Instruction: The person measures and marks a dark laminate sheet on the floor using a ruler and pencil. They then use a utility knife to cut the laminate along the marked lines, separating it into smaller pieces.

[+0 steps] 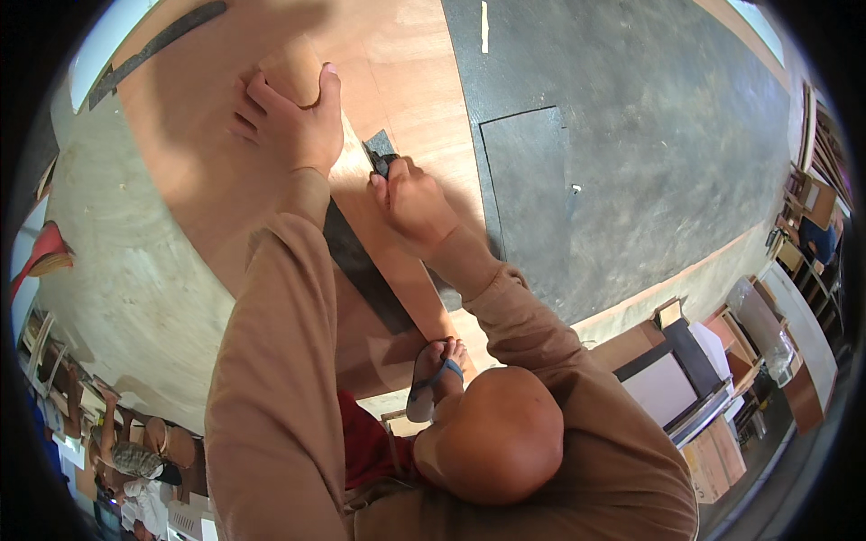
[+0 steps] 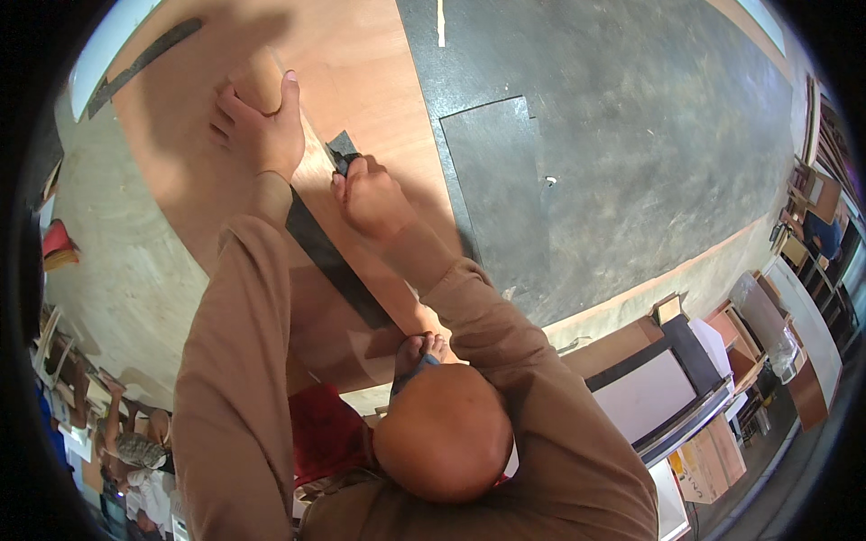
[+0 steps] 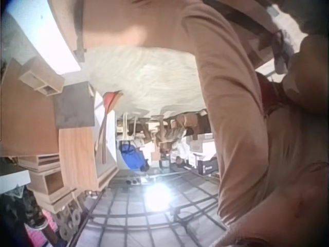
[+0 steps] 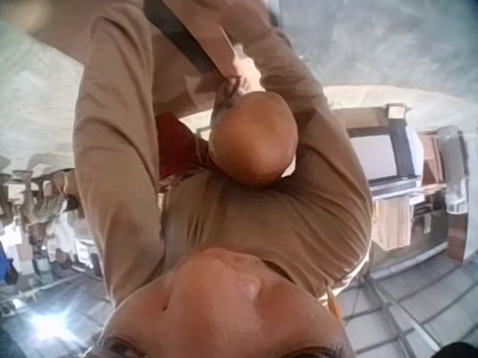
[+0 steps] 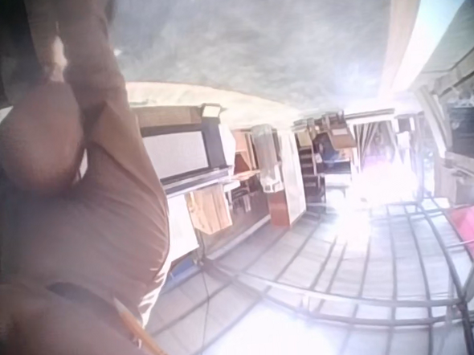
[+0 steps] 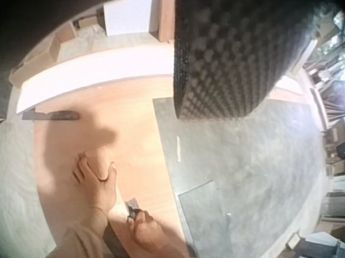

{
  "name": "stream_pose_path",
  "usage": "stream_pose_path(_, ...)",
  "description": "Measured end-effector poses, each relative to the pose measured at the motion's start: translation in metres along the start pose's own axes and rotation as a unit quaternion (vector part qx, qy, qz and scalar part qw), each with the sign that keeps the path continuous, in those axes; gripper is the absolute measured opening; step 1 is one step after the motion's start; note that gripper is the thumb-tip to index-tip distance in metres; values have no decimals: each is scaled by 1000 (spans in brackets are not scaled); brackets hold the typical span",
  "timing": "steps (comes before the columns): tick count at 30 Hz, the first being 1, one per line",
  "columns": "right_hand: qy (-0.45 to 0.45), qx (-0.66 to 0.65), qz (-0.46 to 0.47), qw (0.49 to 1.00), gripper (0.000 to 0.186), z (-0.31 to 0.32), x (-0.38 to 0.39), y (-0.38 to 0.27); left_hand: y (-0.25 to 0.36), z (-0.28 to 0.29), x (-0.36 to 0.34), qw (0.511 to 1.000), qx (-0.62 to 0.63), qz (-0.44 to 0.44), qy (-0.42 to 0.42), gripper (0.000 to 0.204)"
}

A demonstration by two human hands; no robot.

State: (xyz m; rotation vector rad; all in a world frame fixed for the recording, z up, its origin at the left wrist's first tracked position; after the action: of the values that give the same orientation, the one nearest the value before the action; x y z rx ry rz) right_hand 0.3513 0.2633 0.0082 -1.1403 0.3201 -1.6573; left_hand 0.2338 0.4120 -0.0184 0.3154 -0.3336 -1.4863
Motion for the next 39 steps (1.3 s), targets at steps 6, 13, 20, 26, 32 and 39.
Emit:
stream_pose_path(6, -93, -17, -101, 990, 39, 34, 0, -35, 6, 8, 2, 998, 0, 30, -51, 91)
stream_pose_path(13, -282, 103, -140, 944, 30, 24, 117, -9, 6, -3, 6, 995, -62, 8, 81, 73)
stream_pose_path(20, -236, -20, -269, 933, 32, -43, 256, 76, 7, -12, 13, 998, -43, -20, 34, 84)
stream_pose_path(26, -313, 11, -228, 922, 32, -15, 271, 59, -9, -1, 10, 999, -49, -9, 19, 93)
stream_pose_path(32, -85, -47, -29, 995, 32, 11, 183, 35, -13, -5, -3, 1000, -8, -3, -25, 103)
stream_pose_path(39, -53, -55, -26, 997, 39, 19, 10, -20, -20, -12, -6, 998, 26, -44, 33, 95)
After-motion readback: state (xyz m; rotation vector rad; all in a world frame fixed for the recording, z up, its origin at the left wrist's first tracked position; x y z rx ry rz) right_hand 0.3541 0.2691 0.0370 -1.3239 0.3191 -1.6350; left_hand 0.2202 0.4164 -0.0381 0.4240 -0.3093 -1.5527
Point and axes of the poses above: each hand's wrist, its own x-axis away from the middle knuckle, its own z-axis out of the back of the hand, y = z × x, the point moved 1 cm from there along -x, towards the middle knuckle, and after that the axes turned 10 degrees about -y, right-handed, at the moved point
